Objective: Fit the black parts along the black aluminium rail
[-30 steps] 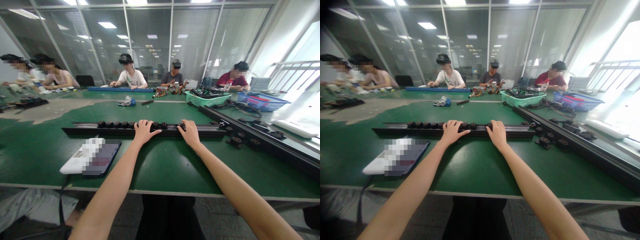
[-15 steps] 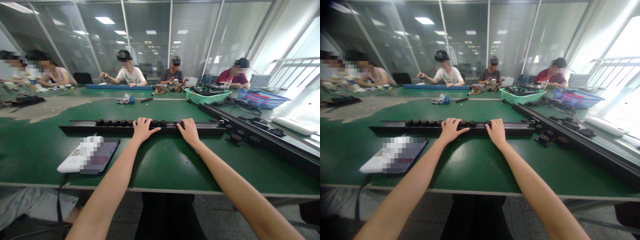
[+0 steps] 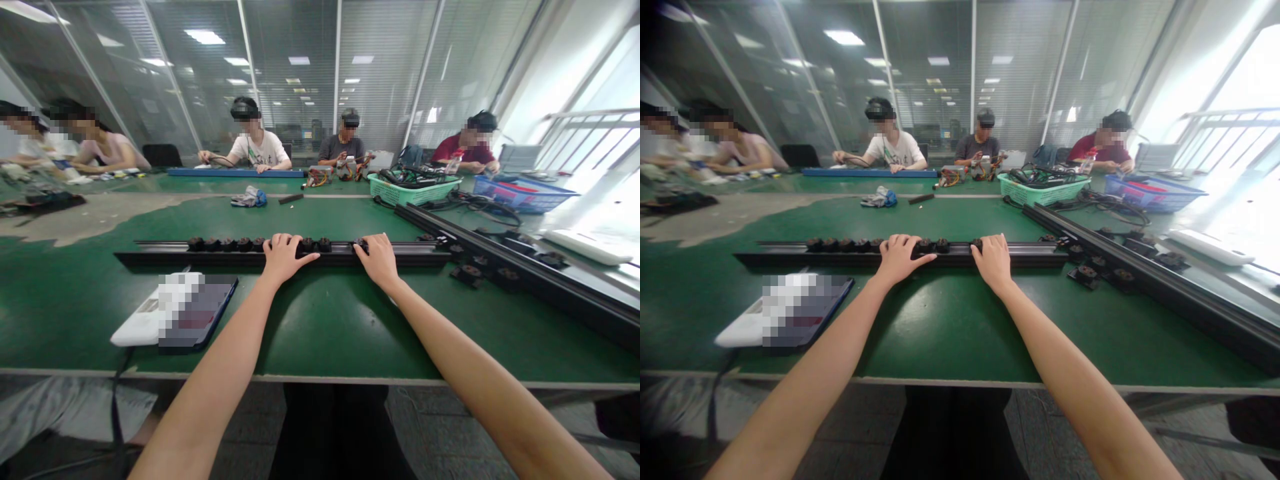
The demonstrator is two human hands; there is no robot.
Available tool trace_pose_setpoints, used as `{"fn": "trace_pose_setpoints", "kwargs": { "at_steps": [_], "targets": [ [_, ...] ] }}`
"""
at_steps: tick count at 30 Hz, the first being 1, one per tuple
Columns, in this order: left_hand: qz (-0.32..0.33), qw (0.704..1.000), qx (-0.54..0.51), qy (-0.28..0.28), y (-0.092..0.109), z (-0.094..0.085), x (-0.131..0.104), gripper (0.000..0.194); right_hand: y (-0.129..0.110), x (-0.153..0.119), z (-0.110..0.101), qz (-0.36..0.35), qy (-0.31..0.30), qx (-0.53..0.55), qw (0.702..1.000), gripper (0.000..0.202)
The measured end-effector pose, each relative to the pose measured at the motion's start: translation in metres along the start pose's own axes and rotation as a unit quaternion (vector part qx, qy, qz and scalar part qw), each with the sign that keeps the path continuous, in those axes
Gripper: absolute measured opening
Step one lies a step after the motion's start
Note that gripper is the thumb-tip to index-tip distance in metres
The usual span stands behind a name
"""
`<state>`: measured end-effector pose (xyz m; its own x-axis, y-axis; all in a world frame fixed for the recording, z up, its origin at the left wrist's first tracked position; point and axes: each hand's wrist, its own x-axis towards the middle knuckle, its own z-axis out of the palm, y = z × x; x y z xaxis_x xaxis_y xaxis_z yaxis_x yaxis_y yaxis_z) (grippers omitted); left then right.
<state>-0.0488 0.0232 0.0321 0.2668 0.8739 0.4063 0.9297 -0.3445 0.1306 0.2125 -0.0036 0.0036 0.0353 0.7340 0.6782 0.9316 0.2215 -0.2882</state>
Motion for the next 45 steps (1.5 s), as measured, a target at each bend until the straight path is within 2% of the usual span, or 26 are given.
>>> {"fn": "trace_pose_setpoints", "kwargs": {
  "at_steps": [6, 45],
  "targets": [
    [-0.003, 1.000, 0.002, 0.000, 0.0004, -0.0006, -0.0003, 0.068, 0.0006, -0.0004, 0.0011, 0.000, 0.012, -0.002, 1.000, 0.028],
    [-0.001, 1.000, -0.001, 0.000, -0.0004, -0.0002, 0.0000, 0.070, 0.0017, 0.0004, -0.0040, 0.033, 0.000, -0.013, 0.999, 0.025]
  ]
}}
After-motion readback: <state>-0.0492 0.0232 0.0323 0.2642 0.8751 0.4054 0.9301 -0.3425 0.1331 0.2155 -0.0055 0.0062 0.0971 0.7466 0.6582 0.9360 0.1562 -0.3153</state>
